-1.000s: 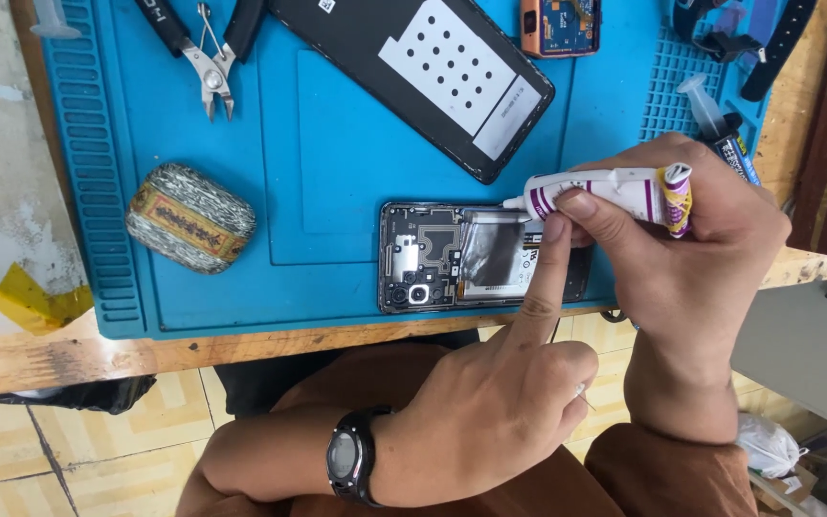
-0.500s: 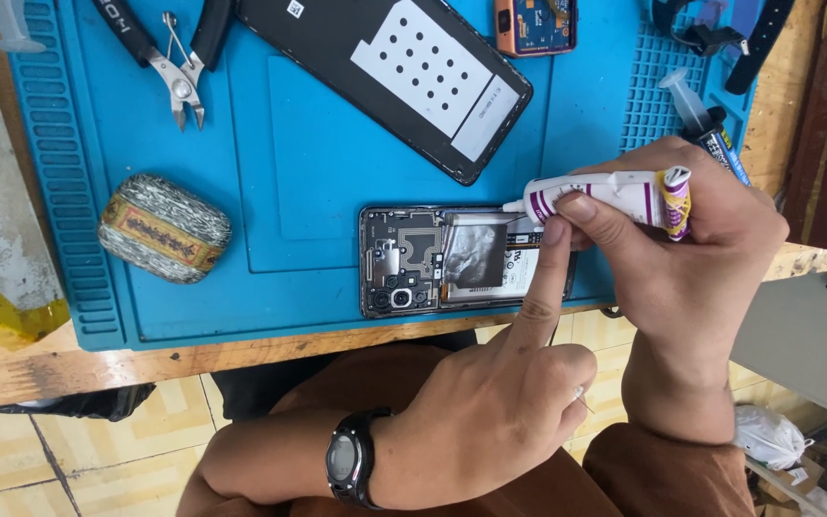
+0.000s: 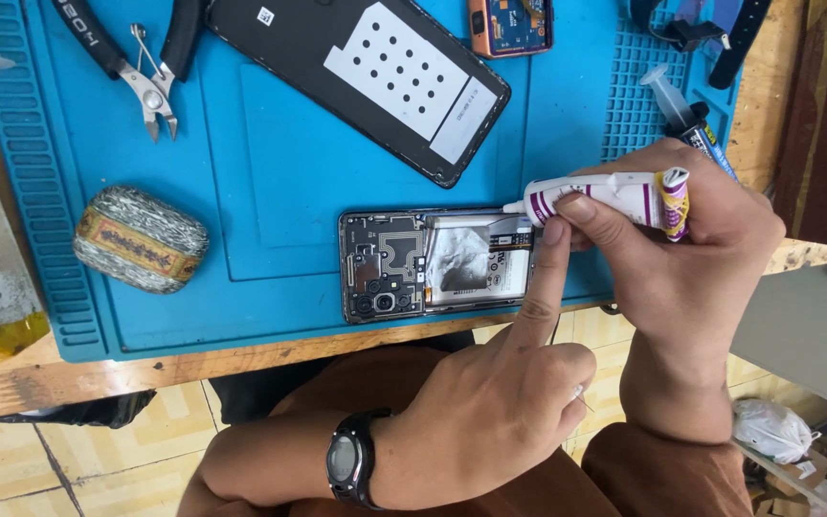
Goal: Applying adhesive to the internal frame of a smartphone and attaching the back cover, followed by cleaning the edges.
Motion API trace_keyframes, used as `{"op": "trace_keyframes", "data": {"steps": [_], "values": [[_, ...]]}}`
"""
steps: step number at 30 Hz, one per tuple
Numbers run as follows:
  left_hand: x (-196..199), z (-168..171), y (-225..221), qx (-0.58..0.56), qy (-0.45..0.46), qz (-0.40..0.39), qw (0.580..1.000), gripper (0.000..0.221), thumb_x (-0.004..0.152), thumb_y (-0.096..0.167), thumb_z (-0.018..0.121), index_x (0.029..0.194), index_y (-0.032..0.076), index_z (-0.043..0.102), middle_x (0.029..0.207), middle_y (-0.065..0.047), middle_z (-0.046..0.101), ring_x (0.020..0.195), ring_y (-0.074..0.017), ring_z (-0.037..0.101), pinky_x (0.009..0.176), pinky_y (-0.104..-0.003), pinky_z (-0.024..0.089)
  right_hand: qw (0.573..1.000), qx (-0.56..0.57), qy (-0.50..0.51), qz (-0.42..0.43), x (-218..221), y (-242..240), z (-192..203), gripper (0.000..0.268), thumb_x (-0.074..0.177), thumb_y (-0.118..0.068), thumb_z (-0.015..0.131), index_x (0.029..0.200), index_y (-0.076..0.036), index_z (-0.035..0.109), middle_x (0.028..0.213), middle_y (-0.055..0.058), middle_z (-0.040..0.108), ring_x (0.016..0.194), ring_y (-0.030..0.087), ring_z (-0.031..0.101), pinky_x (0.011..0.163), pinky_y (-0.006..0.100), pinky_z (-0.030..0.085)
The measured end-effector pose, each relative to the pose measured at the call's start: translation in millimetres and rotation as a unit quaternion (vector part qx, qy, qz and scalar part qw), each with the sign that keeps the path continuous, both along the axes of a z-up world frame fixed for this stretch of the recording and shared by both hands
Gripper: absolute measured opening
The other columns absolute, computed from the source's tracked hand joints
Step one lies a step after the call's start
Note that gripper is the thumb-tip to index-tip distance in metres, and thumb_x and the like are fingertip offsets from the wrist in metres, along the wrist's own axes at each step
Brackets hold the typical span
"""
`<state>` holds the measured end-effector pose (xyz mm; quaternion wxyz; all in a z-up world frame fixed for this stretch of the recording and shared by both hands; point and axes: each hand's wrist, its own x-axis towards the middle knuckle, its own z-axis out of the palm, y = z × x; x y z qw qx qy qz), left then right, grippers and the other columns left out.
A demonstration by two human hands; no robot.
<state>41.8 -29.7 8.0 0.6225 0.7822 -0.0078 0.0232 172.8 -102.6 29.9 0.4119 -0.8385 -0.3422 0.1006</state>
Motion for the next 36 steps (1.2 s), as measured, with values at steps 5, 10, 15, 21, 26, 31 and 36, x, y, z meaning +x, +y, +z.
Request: {"op": "trace_keyframes", "data": {"steps": [5,10,15,21,26,31,36], "values": [[2,-2,-6,0.022,-0.015,0.015,1.000,0.029,0.085,0.000,0.060,0.086,0.005,0.031,0.148,-0.038,0.003,0.056,-0.0437,0.053,0.028,-0.040,0.026,1.000,0.001,-0.004,0.003,3,-5,0,0.015,0.088,0.004,0.072,0.087,0.010,0.059,0.081,0.017,0.059,0.067,0.020,0.059,0.059,0.024,0.045],[6,3,-5,0.011,0.005,-0.005,1.000,0.027,0.085,0.001,0.058,0.083,0.006,0.032,0.150,-0.036,0.000,0.049,-0.0418,0.050,0.029,-0.040,0.026,1.000,-0.001,-0.002,0.004,5,-8,1,0.015,0.088,0.004,0.073,0.087,0.009,0.059,0.081,0.017,0.059,0.066,0.020,0.060,0.059,0.024,0.047],[9,2,-9,0.008,0.009,-0.009,1.000,0.022,0.085,0.003,0.056,0.083,0.006,0.034,0.150,-0.035,0.001,0.051,-0.0433,0.050,0.027,-0.041,0.026,1.000,0.004,0.002,-0.001,7,-13,0,0.016,0.089,0.004,0.072,0.087,0.009,0.057,0.080,0.017,0.059,0.065,0.019,0.059,0.058,0.024,0.046],[13,2,-12,0.017,-0.006,-0.003,1.000,0.024,0.085,0.001,0.057,0.083,0.005,0.033,0.149,-0.037,0.003,0.058,-0.0413,0.054,0.026,-0.038,0.025,1.000,0.013,0.005,-0.004,9,-14,2,0.015,0.089,0.008,0.071,0.088,0.012,0.057,0.082,0.019,0.060,0.066,0.022,0.061,0.057,0.025,0.051],[15,1,-15,0.015,-0.007,-0.009,1.000,0.027,0.085,0.000,0.057,0.086,0.006,0.031,0.149,-0.037,0.001,0.054,-0.0421,0.051,0.027,-0.039,0.024,1.000,0.019,0.008,-0.010,12,-21,-1,0.015,0.088,0.007,0.073,0.088,0.010,0.058,0.082,0.018,0.060,0.067,0.019,0.059,0.059,0.024,0.047],[19,3,-15,0.015,-0.002,-0.018,1.000,0.026,0.085,0.000,0.058,0.084,0.005,0.033,0.150,-0.035,0.000,0.070,-0.0449,0.057,0.028,-0.040,0.028,1.000,0.025,0.008,-0.010,15,-26,-2,0.014,0.089,0.009,0.072,0.089,0.011,0.058,0.084,0.020,0.060,0.066,0.021,0.059,0.059,0.024,0.048],[24,5,-17,0.002,0.026,-0.045,0.999,0.023,0.084,0.003,0.056,0.079,0.005,0.034,0.151,-0.034,-0.002,0.057,-0.0443,0.052,0.026,-0.043,0.027,1.000,0.018,0.001,-0.014,17,-29,-1,0.014,0.089,0.009,0.072,0.089,0.011,0.058,0.084,0.020,0.060,0.067,0.021,0.059,0.059,0.024,0.047]]}}
